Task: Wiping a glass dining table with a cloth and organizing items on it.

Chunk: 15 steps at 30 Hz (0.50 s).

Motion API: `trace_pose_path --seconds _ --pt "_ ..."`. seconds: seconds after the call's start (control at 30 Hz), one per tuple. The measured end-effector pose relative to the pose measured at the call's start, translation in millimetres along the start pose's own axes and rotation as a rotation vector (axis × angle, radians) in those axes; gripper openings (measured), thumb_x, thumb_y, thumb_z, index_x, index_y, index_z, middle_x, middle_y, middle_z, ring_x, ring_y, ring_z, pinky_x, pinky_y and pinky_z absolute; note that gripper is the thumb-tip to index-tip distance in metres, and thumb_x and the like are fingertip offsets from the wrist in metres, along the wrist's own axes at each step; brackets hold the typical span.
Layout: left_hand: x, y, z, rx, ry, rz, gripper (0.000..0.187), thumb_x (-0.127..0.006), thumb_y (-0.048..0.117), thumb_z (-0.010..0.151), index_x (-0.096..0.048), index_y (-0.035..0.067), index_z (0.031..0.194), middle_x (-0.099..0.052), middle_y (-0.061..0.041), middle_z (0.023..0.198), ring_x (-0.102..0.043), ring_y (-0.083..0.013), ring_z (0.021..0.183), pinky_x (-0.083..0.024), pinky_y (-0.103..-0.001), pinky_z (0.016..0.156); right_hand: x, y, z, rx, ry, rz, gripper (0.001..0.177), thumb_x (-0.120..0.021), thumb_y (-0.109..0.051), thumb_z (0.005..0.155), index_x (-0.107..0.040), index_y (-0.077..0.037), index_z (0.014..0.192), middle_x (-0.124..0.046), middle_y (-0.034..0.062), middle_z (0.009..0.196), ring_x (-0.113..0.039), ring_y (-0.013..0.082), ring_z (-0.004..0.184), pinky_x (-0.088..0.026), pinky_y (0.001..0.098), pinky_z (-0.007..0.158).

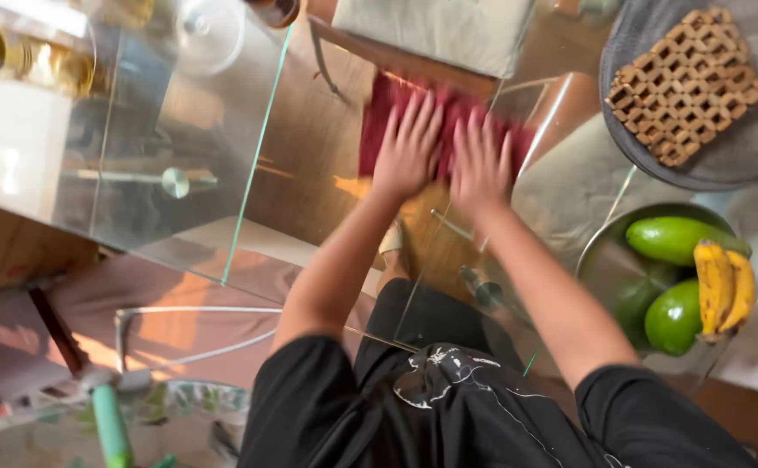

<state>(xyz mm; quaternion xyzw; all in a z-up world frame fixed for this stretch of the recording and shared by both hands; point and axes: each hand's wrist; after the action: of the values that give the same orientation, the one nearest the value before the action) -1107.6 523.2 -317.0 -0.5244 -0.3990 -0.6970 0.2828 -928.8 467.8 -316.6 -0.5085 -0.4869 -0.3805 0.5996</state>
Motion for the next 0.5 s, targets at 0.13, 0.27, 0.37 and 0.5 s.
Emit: trace_pose_path --seconds 0.13,0.27,0.37,0.5 --pt "28 60 -180 -0.168 -0.260 0.047 0.077 -0.050 0.043 0.096 -0.035 0.005 0.161 -0.025 -0.015 0.170 -0.019 -0.0338 0.158 -0.011 -0.053 0.128 -1 -60 -192 0.118 -0.040 -0.002 0.058 -0.050 -0.029 0.097 -0.051 0.001 0.146 -0.041 0.0238 0.160 -0.028 0.0431 0.154 -0.013 0.0650 0.125" --pt "-1 68 -235 -0.210 -0.266 -0.094 0.068 -0.049 0.043 0.100 -0.040 0.008 0.158 -0.030 -0.013 0.168 -0.025 -0.0315 0.156 -0.017 -0.053 0.124 -19 -71 -235 0.199 -0.009 0.056 0.057 -0.054 -0.037 0.099 -0.054 -0.006 0.147 -0.045 0.0160 0.159 -0.031 0.0337 0.153 -0.015 0.0588 0.123" --pt "1 58 -141 -0.134 -0.194 -0.161 0.065 -0.048 0.040 0.102 -0.042 0.007 0.158 -0.031 -0.013 0.168 -0.025 -0.0312 0.157 -0.018 -0.053 0.126 -10 -42 -155 0.035 -0.009 0.050 0.058 -0.054 -0.032 0.099 -0.049 -0.008 0.151 -0.039 0.0144 0.163 -0.029 0.0327 0.155 -0.015 0.0581 0.125" --pt "-19 32 31 -0.056 -0.135 -0.119 0.066 -0.045 0.037 0.101 -0.039 0.005 0.158 -0.028 -0.016 0.168 -0.021 -0.0329 0.157 -0.016 -0.053 0.127 11 17 -5 -0.249 0.048 0.031 0.065 -0.050 -0.025 0.098 -0.039 -0.009 0.160 -0.028 0.0150 0.169 -0.023 0.0335 0.157 -0.012 0.0580 0.126"
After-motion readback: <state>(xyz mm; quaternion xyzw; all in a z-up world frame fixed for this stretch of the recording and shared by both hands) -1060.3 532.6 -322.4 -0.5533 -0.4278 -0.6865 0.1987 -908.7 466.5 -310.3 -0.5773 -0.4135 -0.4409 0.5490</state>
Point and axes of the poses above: each hand's wrist, its own z-axis towards the middle knuckle, its own x-axis out of the back of the hand, y = z × x
